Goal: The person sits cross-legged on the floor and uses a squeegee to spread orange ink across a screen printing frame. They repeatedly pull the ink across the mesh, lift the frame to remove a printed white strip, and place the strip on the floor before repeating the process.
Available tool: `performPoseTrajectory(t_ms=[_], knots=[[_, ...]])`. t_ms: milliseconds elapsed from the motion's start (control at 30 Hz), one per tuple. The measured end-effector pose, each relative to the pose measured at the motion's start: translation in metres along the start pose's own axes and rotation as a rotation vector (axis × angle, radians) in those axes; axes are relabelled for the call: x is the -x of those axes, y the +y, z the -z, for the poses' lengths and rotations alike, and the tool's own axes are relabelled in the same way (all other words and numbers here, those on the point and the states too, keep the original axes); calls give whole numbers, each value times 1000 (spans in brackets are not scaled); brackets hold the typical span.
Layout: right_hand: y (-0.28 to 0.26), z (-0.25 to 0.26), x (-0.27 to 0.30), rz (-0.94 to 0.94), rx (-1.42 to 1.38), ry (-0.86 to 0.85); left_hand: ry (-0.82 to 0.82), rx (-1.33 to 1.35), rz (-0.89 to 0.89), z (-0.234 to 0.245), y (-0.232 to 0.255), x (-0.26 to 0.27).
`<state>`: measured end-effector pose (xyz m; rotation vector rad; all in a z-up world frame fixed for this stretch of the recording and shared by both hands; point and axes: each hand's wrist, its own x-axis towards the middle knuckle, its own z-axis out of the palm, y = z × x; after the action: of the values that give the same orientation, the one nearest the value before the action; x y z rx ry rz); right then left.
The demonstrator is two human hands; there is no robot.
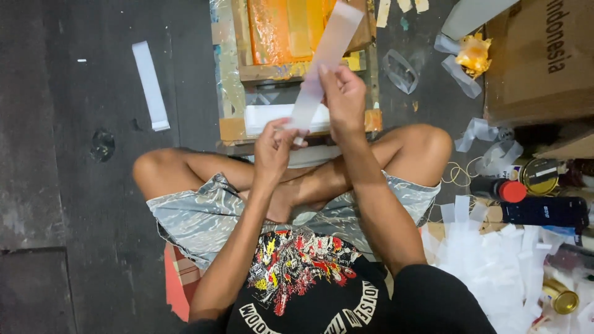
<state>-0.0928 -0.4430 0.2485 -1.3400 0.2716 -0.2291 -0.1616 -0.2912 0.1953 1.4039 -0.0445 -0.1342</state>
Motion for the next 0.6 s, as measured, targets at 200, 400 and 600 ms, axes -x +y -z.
performPoseTrajectory(t_ms=[200,400,600], knots=[[-10,0,4,21,50,-45,-95,-116,64,4,-2,-3],[-5,6,1,8,-15,-36,-177,-155,90,-12,44,-7],[4,13,-7,-58,32,6,-60,-117,110,-20,14,-2]])
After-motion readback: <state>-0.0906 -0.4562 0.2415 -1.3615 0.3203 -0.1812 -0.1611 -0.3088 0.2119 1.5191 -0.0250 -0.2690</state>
